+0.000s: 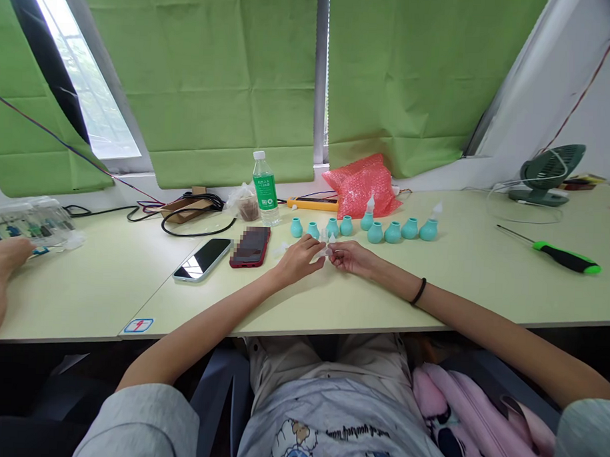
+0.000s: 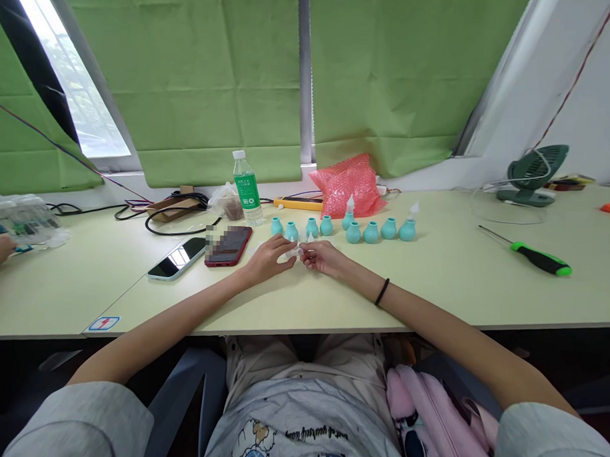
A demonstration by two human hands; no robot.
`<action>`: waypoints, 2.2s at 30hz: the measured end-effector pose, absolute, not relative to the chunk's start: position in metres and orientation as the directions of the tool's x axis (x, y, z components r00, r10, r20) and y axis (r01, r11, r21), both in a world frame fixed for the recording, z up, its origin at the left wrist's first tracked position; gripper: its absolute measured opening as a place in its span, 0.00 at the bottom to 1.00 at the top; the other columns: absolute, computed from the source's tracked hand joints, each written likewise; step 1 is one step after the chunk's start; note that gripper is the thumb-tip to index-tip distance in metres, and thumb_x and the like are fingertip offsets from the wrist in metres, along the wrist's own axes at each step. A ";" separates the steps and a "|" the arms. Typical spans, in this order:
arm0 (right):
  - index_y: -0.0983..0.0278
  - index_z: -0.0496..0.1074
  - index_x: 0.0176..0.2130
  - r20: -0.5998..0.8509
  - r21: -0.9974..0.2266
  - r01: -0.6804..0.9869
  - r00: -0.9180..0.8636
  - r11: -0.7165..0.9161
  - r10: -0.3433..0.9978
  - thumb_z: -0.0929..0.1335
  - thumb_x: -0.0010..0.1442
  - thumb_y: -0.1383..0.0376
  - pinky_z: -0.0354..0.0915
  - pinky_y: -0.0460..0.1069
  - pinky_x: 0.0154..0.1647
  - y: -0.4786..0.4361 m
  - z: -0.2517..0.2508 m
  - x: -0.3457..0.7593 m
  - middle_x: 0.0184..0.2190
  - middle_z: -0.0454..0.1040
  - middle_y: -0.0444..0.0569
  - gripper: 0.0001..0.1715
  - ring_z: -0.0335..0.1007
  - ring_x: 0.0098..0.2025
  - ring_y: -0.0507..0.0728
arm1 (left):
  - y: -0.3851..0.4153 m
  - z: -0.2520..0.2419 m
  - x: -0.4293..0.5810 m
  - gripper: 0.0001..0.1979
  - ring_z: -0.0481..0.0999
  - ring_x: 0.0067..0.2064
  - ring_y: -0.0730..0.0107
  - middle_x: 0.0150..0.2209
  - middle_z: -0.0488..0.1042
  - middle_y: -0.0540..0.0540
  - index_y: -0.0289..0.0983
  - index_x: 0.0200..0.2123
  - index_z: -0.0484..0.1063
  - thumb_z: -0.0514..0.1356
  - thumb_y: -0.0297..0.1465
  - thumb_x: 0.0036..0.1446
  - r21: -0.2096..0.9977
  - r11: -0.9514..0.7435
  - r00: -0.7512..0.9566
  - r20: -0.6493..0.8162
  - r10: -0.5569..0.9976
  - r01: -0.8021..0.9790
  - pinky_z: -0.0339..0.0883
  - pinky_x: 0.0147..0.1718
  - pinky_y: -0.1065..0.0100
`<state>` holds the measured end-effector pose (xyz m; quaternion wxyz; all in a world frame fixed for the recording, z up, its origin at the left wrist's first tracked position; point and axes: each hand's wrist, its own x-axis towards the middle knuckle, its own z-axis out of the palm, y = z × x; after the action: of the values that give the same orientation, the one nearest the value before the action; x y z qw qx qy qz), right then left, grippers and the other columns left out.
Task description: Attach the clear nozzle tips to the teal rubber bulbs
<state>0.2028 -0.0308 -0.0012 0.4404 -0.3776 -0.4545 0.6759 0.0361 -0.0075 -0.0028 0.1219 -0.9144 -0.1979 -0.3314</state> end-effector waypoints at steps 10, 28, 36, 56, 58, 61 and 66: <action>0.67 0.66 0.25 0.040 -0.980 -0.198 -0.334 -0.029 0.942 0.67 0.45 0.65 0.57 0.42 0.19 -0.036 0.006 0.201 0.18 0.67 0.44 0.06 0.60 0.20 0.47 | -0.019 0.006 0.037 0.13 0.67 0.28 0.75 0.27 0.69 0.47 0.34 0.35 0.64 0.56 0.32 0.44 0.540 -0.793 0.553 0.584 0.595 0.283 0.62 0.25 0.73; 0.67 0.65 0.25 0.156 -0.987 -0.039 -0.378 0.153 0.912 0.68 0.43 0.59 0.61 0.46 0.23 -0.040 0.006 0.202 0.21 0.69 0.47 0.14 0.64 0.24 0.50 | -0.026 0.019 0.034 0.23 0.68 0.25 0.75 0.22 0.67 0.49 0.36 0.45 0.59 0.55 0.40 0.46 0.920 -0.388 0.730 0.308 0.610 -0.064 0.65 0.21 0.73; 0.65 0.66 0.32 0.528 -0.783 0.386 -0.001 0.487 0.849 0.66 0.44 0.57 0.62 0.49 0.27 -0.013 0.029 0.227 0.28 0.68 0.49 0.16 0.63 0.27 0.52 | -0.008 0.012 0.032 0.22 0.69 0.28 0.75 0.25 0.68 0.47 0.34 0.45 0.61 0.53 0.41 0.48 0.964 -0.181 0.631 0.265 0.729 -0.195 0.67 0.28 0.68; 0.66 0.61 0.23 0.443 -0.211 0.960 -0.075 0.185 0.893 0.66 0.39 0.61 0.51 0.45 0.24 0.053 0.040 0.260 0.24 0.65 0.48 0.12 0.60 0.29 0.54 | 0.001 0.014 0.027 0.20 0.71 0.34 0.71 0.29 0.73 0.44 0.33 0.39 0.64 0.62 0.31 0.39 0.961 -0.142 0.463 0.240 0.853 -0.236 0.65 0.29 0.71; 0.66 0.60 0.25 0.571 -0.256 0.935 -0.059 0.246 0.819 0.65 0.40 0.62 0.53 0.45 0.26 0.037 0.045 0.256 0.27 0.66 0.48 0.12 0.60 0.31 0.54 | 0.000 0.017 0.026 0.21 0.72 0.34 0.70 0.29 0.73 0.44 0.32 0.39 0.65 0.63 0.28 0.38 0.957 -0.119 0.459 0.234 0.857 -0.265 0.66 0.33 0.68; 0.64 0.59 0.29 0.668 -0.328 0.838 -0.120 0.436 0.734 0.64 0.43 0.63 0.56 0.46 0.29 0.005 0.045 0.244 0.29 0.67 0.47 0.11 0.62 0.31 0.53 | 0.001 0.020 0.025 0.19 0.72 0.34 0.69 0.29 0.73 0.44 0.30 0.36 0.67 0.64 0.26 0.36 0.945 -0.072 0.471 0.225 0.853 -0.319 0.66 0.38 0.64; 0.63 0.60 0.35 0.704 -0.207 0.774 -0.308 0.599 0.640 0.63 0.44 0.65 0.57 0.48 0.34 -0.039 0.029 0.220 0.33 0.67 0.49 0.14 0.61 0.34 0.56 | 0.001 0.022 0.025 0.13 0.74 0.31 0.68 0.28 0.73 0.44 0.30 0.30 0.67 0.63 0.29 0.38 0.941 -0.048 0.491 0.218 0.843 -0.334 0.66 0.37 0.66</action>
<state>0.2197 -0.0389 0.0288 0.3911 -0.4395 -0.8041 -0.0853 0.0254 0.0012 0.0215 -0.6520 -0.5662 -0.2249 -0.4513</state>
